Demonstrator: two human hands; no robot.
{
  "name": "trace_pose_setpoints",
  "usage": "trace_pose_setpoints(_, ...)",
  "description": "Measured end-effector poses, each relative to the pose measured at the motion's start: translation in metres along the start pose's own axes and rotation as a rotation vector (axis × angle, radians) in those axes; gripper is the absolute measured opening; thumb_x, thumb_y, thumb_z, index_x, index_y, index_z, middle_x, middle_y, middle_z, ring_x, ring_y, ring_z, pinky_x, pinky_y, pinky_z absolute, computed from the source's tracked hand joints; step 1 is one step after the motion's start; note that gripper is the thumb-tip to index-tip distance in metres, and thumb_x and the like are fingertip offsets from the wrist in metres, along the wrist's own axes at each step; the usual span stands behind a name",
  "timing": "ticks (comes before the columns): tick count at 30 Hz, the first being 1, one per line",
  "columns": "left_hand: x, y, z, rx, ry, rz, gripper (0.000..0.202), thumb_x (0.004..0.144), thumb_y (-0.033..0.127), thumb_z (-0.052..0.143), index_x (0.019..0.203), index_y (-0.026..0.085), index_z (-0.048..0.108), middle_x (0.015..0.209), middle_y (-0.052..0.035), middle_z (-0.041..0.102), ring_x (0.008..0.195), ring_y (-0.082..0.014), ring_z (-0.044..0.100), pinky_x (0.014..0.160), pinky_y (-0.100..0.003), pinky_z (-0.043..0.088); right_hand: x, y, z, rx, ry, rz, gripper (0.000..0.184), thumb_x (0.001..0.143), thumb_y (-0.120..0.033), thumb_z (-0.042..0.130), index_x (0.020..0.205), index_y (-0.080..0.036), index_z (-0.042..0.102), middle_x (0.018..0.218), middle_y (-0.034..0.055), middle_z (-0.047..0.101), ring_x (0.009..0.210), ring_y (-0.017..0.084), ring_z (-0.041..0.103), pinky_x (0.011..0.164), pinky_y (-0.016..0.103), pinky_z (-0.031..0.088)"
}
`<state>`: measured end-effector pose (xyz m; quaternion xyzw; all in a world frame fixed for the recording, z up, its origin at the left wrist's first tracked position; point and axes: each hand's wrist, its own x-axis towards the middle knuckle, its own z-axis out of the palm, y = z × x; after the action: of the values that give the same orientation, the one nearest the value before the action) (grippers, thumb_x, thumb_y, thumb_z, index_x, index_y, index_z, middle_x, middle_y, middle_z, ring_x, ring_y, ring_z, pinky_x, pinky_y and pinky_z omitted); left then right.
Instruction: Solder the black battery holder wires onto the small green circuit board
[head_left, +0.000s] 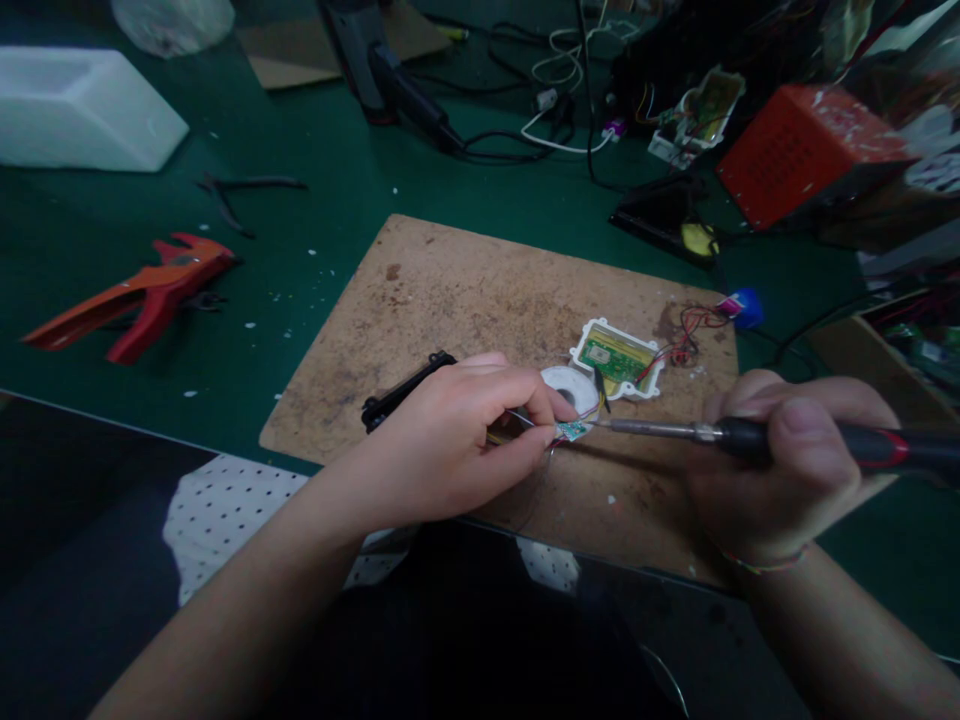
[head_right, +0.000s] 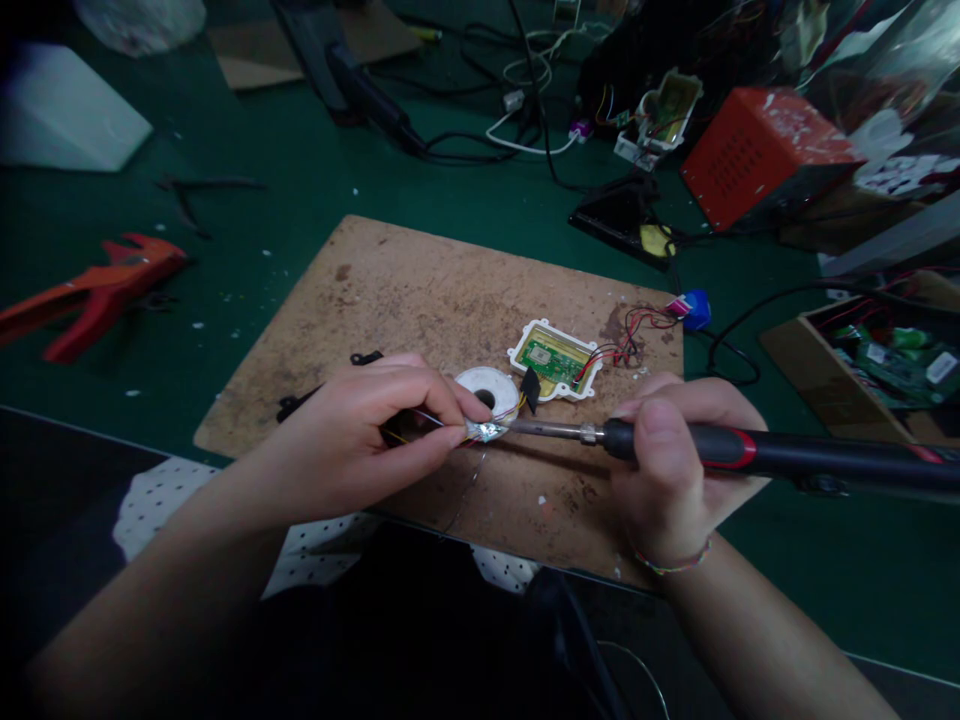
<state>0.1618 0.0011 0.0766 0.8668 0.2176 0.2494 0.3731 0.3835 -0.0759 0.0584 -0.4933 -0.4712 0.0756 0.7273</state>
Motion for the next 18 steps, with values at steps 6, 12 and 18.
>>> trace_pose_setpoints(6,0.002,-0.001,0.0,0.006,-0.001,0.008,0.005,0.092,0.014,0.063,0.091,0.019,0.064,0.109,0.0043,0.074,0.102,-0.0085,0.064,0.094,-0.025,0.044,0.005,0.005,0.005,0.021,0.132,-0.06,0.017,0.077,-0.024,0.054,0.061,-0.021,0.05,0.055,-0.004,0.043,0.043,0.009,0.036,0.04,0.034,0.017)
trace_pose_setpoints(12,0.002,-0.001,0.001,0.005,0.0,-0.022,0.004,0.092,0.017,0.064,0.09,0.02,0.064,0.11,0.005,0.074,0.103,-0.0101,0.064,0.093,-0.027,0.045,0.015,0.008,-0.001,0.076,0.211,0.015,0.018,0.08,-0.023,0.054,0.062,-0.022,0.05,0.056,-0.0042,0.04,0.043,0.009,0.033,0.043,0.032,0.022)
trace_pose_setpoints(18,0.001,0.001,0.003,-0.02,0.007,-0.069,0.008,0.089,0.014,0.063,0.088,0.022,0.064,0.108,0.006,0.074,0.101,-0.0121,0.064,0.089,-0.028,0.047,0.058,0.003,-0.023,0.067,0.277,0.119,0.034,0.095,-0.045,0.048,0.073,-0.021,0.056,0.063,-0.0034,0.038,0.051,0.009,0.036,0.048,0.027,0.024)
